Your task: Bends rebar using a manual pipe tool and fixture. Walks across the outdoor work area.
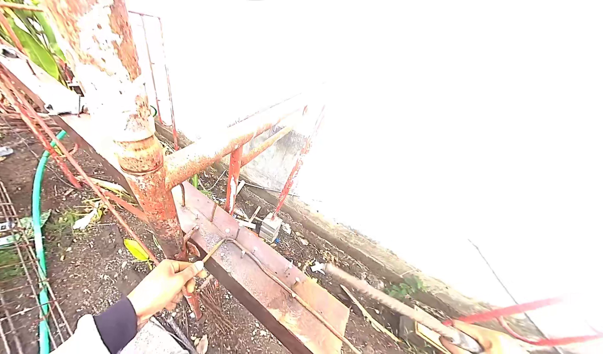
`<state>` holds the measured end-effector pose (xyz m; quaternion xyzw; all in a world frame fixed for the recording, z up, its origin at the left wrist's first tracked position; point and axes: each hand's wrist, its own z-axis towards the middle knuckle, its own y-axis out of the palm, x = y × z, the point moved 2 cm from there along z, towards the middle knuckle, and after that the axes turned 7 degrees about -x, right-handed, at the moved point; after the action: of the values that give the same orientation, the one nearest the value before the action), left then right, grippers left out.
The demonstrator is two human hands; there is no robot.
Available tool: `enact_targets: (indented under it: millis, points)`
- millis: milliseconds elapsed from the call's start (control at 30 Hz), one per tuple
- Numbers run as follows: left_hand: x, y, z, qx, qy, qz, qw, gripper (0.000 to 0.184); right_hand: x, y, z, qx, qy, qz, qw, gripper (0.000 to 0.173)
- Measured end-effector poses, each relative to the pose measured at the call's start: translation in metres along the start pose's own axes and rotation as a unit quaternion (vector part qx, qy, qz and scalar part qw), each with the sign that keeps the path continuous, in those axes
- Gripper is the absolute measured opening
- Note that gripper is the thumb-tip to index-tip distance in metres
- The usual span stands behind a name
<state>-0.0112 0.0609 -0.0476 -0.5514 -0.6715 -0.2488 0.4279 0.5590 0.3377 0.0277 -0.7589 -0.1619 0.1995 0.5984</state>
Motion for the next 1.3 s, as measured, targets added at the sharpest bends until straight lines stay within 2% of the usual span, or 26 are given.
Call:
enact_targets:
  millis: [100,233,300,433,533,667,800,933,1100,1200,1300]
  points:
    - [-0.001,0.000,0.002,0.004,-0.010,-0.010,1.000,0.036,0.020,0.003,0.032,0.000,-0.061,-0.068,0.996,0.049]
    - [0.002,0.000,0.000,0.010,-0.019,-0.019,1.000,0.034,0.042,0.017,0.095,0.117,-0.164,-0.145,0.969,0.044]
    - [0.003,0.000,-0.001,0.013,-0.019,-0.019,1.000,0.034,0.044,0.013,0.126,0.122,-0.210,-0.163,0.956,0.041]
    - [0.007,0.002,-0.004,0.012,-0.026,-0.010,1.000,0.034,0.014,-0.016,0.187,0.075,-0.278,-0.198,0.937,0.033]
    - [0.004,0.002,-0.002,0.016,-0.029,-0.008,0.999,0.035,-0.026,-0.034,0.232,0.031,-0.286,-0.240,0.927,0.021]
    - [0.010,0.003,-0.004,0.016,-0.035,-0.003,0.999,0.036,-0.071,-0.034,0.278,0.024,-0.314,-0.278,0.907,0.017]
    - [0.018,0.005,-0.008,0.011,-0.037,0.000,0.999,0.037,-0.076,-0.024,0.296,0.014,-0.312,-0.290,0.905,0.017]
    - [0.024,0.006,-0.012,0.015,-0.039,0.017,0.999,0.038,-0.063,-0.021,0.274,-0.021,-0.251,-0.290,0.923,0.020]
    - [0.023,0.007,-0.012,0.031,-0.036,0.035,0.998,0.037,-0.064,-0.030,0.253,0.036,-0.250,-0.196,0.948,0.018]
    - [0.025,0.006,-0.012,0.043,-0.033,0.040,0.998,0.037,-0.036,-0.025,0.271,0.084,-0.272,-0.141,0.948,0.022]
    - [0.024,0.008,-0.012,0.051,-0.028,0.046,0.997,0.038,-0.017,-0.016,0.289,0.120,-0.248,-0.128,0.953,0.022]
